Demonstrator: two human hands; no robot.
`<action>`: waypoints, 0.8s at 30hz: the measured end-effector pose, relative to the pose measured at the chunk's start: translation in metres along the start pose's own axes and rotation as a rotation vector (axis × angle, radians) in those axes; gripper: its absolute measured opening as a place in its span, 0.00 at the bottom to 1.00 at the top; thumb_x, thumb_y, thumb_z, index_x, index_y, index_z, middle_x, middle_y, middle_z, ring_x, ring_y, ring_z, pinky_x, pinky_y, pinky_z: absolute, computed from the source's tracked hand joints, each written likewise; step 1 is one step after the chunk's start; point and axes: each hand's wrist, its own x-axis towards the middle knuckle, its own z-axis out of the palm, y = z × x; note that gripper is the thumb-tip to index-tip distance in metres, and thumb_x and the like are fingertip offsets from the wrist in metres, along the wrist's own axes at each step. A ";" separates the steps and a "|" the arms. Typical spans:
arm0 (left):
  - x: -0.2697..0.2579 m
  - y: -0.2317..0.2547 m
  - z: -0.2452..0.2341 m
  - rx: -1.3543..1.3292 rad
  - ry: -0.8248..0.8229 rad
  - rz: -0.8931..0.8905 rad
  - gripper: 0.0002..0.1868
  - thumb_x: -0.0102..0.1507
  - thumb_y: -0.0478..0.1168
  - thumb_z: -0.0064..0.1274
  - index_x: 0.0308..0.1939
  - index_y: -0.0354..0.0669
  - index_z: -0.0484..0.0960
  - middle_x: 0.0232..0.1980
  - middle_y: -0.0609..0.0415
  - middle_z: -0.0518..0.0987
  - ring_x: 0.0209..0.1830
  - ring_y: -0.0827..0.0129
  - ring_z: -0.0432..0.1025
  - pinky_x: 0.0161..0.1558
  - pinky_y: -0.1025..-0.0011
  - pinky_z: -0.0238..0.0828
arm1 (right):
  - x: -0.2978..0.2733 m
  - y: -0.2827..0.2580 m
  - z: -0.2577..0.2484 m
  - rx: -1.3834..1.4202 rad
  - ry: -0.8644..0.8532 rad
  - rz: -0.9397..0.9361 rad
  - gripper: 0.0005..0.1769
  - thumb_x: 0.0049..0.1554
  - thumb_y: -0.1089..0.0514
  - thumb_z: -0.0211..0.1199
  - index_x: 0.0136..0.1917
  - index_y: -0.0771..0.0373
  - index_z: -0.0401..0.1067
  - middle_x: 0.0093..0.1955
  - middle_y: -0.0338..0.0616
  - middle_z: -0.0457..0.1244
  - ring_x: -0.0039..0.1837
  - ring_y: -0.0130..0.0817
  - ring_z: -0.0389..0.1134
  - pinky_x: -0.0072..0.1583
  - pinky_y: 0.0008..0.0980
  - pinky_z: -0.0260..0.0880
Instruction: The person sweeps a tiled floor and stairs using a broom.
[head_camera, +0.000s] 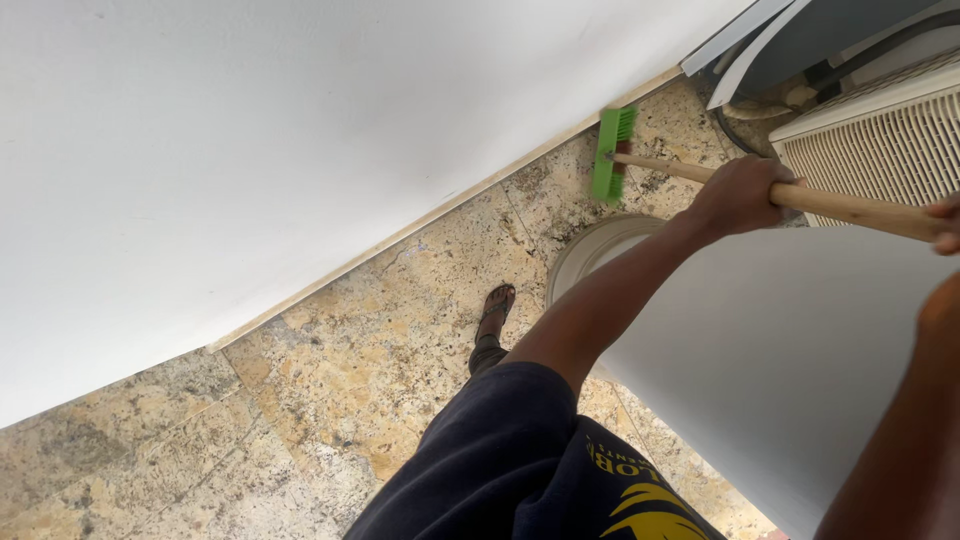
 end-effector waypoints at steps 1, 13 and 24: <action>-0.003 -0.009 -0.002 0.006 0.006 -0.002 0.06 0.53 0.42 0.60 0.29 0.46 0.87 0.18 0.61 0.81 0.16 0.71 0.75 0.26 0.68 0.73 | 0.001 0.007 0.000 -0.004 -0.011 -0.001 0.17 0.80 0.53 0.43 0.60 0.69 0.66 0.34 0.37 0.53 0.36 0.28 0.59 0.60 0.37 0.73; -0.117 0.028 -0.064 0.188 0.058 -0.348 0.16 0.65 0.41 0.56 0.23 0.38 0.78 0.22 0.49 0.78 0.22 0.59 0.71 0.31 0.58 0.65 | -0.029 -0.125 0.083 -0.139 -0.197 0.095 0.22 0.81 0.48 0.50 0.54 0.69 0.64 0.30 0.37 0.54 0.34 0.28 0.62 0.59 0.42 0.79; -0.217 0.063 -0.143 0.269 0.285 -0.392 0.14 0.63 0.36 0.56 0.22 0.40 0.78 0.20 0.49 0.76 0.17 0.59 0.70 0.27 0.60 0.66 | -0.056 -0.179 0.135 0.117 -0.382 0.059 0.13 0.74 0.57 0.57 0.54 0.71 0.72 0.29 0.42 0.59 0.31 0.27 0.64 0.49 0.41 0.80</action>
